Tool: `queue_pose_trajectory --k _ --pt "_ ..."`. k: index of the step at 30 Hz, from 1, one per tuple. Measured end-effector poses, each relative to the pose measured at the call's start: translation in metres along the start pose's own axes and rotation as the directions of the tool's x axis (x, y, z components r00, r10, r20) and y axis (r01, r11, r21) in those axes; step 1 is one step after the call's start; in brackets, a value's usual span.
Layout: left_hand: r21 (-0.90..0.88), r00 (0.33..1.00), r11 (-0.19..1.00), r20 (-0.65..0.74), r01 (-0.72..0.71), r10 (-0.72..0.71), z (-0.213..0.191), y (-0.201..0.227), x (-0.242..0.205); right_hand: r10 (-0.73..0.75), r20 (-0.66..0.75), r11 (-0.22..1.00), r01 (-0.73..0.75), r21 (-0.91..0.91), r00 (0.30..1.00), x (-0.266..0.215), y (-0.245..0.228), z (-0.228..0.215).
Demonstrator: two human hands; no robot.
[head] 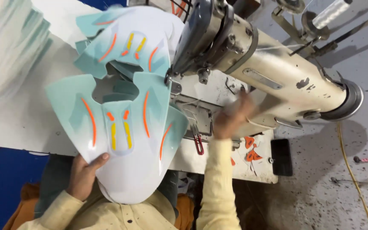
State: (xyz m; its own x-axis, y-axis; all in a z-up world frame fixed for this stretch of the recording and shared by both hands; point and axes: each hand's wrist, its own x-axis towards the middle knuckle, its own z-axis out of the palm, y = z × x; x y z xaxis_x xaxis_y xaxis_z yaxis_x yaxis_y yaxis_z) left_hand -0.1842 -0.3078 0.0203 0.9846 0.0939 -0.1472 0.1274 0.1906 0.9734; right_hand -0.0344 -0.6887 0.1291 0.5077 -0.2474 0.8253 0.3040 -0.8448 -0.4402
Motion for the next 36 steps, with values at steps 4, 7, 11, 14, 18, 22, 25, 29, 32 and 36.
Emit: queue_pose_trajectory --k 4,7,11,14,18,22,25,29,32,36 --pt "-0.056 0.999 0.998 -0.026 -0.04 0.038 0.003 -0.029 0.001 0.03 0.602 0.998 0.014 -0.069 0.798 -0.023 0.09 0.171" --pt "0.101 0.997 0.994 -0.067 -0.031 0.038 0.004 -0.043 0.004 -0.054 0.611 0.998 0.055 0.017 0.79 -0.001 0.113 0.236" --pt "0.154 0.987 0.983 -0.109 -0.101 0.118 0.003 -0.039 0.003 -0.168 0.636 0.985 0.105 0.136 0.753 0.01 0.064 0.235" --pt "0.126 0.994 0.988 -0.043 -0.093 0.099 0.0 -0.024 -0.001 -0.216 0.673 0.975 0.119 0.187 0.707 0.011 0.034 0.202" --pt "0.148 0.997 0.986 0.008 -0.072 0.071 0.0 -0.01 -0.002 -0.258 0.698 0.962 0.116 0.246 0.668 0.016 0.004 0.166" --pt "0.123 0.992 0.985 0.045 -0.123 0.119 0.002 -0.001 -0.004 -0.279 0.718 0.956 0.111 0.273 0.638 0.014 -0.009 0.146" --pt "0.08 0.989 0.987 0.054 -0.141 0.137 0.0 -0.006 -0.001 -0.277 0.759 0.961 0.183 0.208 0.59 0.009 -0.014 0.15" --pt "0.106 0.996 0.991 0.039 -0.087 0.083 -0.002 0.0 -0.003 -0.184 0.678 0.979 0.07 0.193 0.712 -0.001 -0.003 0.132" --pt "0.021 0.995 0.995 0.033 -0.096 0.096 0.002 0.018 -0.001 -0.04 0.378 0.991 -0.013 0.136 0.925 0.004 -0.031 0.055" --pt "-0.035 1.0 0.999 0.019 -0.018 0.019 0.001 0.018 -0.004 -0.074 -0.307 0.997 0.07 -0.022 0.949 0.021 0.015 -0.047"
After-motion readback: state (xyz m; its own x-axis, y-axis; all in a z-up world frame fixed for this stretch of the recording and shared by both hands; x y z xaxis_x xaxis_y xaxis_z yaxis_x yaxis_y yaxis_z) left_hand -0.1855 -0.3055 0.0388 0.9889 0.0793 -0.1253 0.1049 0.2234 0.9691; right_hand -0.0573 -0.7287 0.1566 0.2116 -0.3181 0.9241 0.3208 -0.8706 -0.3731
